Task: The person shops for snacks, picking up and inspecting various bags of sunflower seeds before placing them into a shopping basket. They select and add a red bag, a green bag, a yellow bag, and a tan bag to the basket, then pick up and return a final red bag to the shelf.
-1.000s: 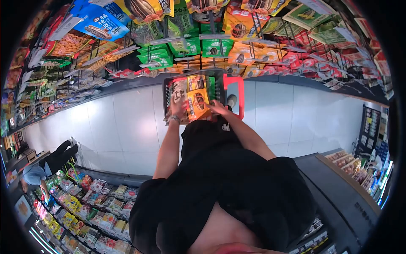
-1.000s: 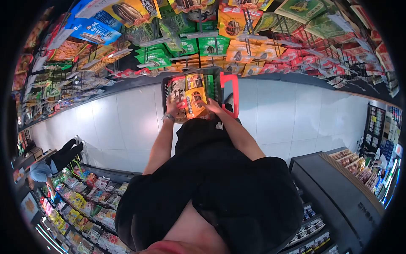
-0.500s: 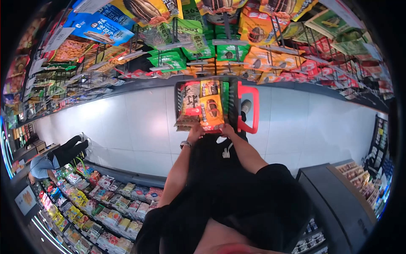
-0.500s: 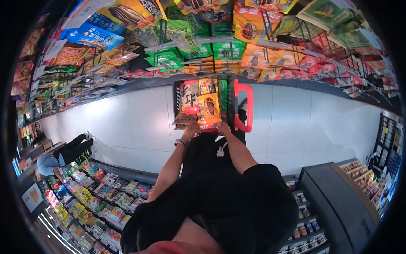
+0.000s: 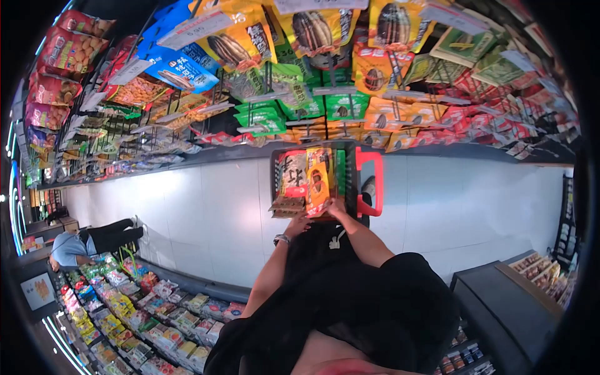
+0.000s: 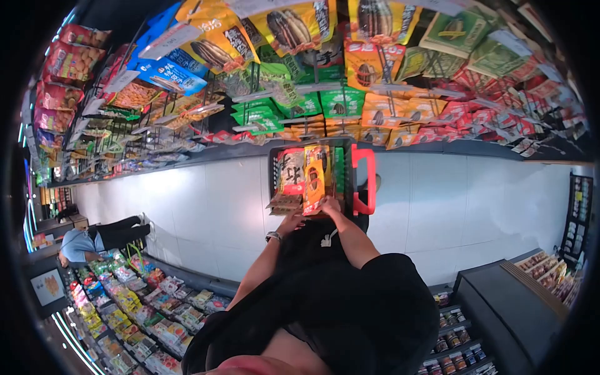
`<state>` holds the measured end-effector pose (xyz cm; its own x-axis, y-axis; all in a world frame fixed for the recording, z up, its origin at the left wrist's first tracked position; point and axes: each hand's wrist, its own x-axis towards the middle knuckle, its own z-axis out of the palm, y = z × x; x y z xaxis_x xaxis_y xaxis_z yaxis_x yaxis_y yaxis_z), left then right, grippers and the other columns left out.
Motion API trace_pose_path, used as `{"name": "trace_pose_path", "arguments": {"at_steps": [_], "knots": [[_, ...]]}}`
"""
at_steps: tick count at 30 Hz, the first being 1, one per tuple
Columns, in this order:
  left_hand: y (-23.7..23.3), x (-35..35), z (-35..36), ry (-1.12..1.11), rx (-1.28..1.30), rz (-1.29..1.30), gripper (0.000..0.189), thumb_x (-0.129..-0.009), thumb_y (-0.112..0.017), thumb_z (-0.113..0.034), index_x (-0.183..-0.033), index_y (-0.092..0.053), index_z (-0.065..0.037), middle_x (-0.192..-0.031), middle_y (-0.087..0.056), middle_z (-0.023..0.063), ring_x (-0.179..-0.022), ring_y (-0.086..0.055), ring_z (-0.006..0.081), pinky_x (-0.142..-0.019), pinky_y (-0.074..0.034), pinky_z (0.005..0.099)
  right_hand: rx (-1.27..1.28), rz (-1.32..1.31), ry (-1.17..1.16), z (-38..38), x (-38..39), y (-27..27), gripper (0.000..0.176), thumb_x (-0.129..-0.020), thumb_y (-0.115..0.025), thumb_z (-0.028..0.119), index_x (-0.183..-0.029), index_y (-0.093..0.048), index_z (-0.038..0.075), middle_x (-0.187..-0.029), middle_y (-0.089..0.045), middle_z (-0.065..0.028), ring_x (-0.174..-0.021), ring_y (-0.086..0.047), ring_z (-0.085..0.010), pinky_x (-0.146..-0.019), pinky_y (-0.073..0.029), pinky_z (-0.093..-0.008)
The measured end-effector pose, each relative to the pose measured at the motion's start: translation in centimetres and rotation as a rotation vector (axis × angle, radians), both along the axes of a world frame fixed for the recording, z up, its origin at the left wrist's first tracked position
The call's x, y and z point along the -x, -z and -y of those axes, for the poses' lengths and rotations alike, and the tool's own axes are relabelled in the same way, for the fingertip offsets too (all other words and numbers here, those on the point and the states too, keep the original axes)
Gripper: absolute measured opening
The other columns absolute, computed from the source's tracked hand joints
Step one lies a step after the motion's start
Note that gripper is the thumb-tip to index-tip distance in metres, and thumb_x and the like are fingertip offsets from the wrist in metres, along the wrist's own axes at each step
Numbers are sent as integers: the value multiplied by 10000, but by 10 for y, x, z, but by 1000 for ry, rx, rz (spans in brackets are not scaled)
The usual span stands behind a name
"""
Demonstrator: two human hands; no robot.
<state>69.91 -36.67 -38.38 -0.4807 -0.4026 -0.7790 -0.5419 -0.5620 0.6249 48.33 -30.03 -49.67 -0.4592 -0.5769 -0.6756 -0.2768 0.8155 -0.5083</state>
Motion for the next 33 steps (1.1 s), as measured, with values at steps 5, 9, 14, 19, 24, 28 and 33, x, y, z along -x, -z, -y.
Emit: {"name": "trace_pose_path", "arguments": {"at_steps": [5, 9, 14, 19, 24, 28, 33], "knots": [[17, 25, 11, 195, 485, 7, 623, -962, -765, -358, -1475, -564, -66, -1116, -758, 126, -963, -743, 245, -821, -596, 386, 377, -18, -86, 9, 32, -105, 246, -982, -604, 271, -998, -713, 50, -969, -747, -221, -941, -719, -446, -821, -559, -522], [-52, 70, 21, 343, 912, 21, 778, -862, -867, -373, -1483, -541, -35, -1269, -708, 206, -1148, -705, 332, -998, -552, 408, 615, 45, -380, 4, 62, -176, 232, -1008, -589, 219, -959, -673, 8, -893, -718, -236, -886, -707, -450, -758, -541, -494], [-133, 113, 39, 381, 598, -200, 1069, -825, -902, -301, -1650, -286, -12, -1630, -437, 223, -1517, -418, 325, -1237, -356, 404, 833, 113, -216, 7, 117, -265, 226, -1067, -559, 209, -1009, -612, -3, -835, -652, -201, -801, -672, -345, -720, -503, -426], [-135, 144, 48, 226, 852, -510, 1096, -862, -871, -134, -1705, -170, -106, -1629, -428, 171, -1501, -422, 280, -1219, -373, 388, 875, 467, -258, -6, 169, -382, 246, -1096, -539, 192, -1064, -648, -27, -949, -642, 3, -889, -586, -112, -793, -475, -299], [-175, 144, 61, -240, 170, -839, 943, -950, -807, -201, -1685, -222, -120, -1536, -525, 78, -1414, -512, 235, -1180, -409, 405, 847, 863, -101, -28, 204, -446, 227, -1049, -586, 185, -1144, -671, -2, -1068, -685, 3, -1017, -624, -86, -900, -489, -264], [-201, 146, 57, -261, -57, -1026, 867, -967, -795, -290, -1657, -300, -110, -1440, -627, 25, -1344, -574, 174, -1143, -453, 379, 891, 1081, 3, -30, 206, -493, 242, -1017, -603, 195, -1162, -654, 8, -1070, -711, -19, -1027, -676, -108, -926, -524, -286], [-150, 133, 37, -119, -171, -975, 719, -977, -787, -268, -1571, -439, -61, -1293, -695, 36, -1088, -692, 144, -953, -568, 304, 1001, 1186, -3, -14, 211, -473, 228, -1065, -595, 285, -1049, -634, 61, -981, -706, -11, -920, -696, -79, -815, -555, -257]]}}
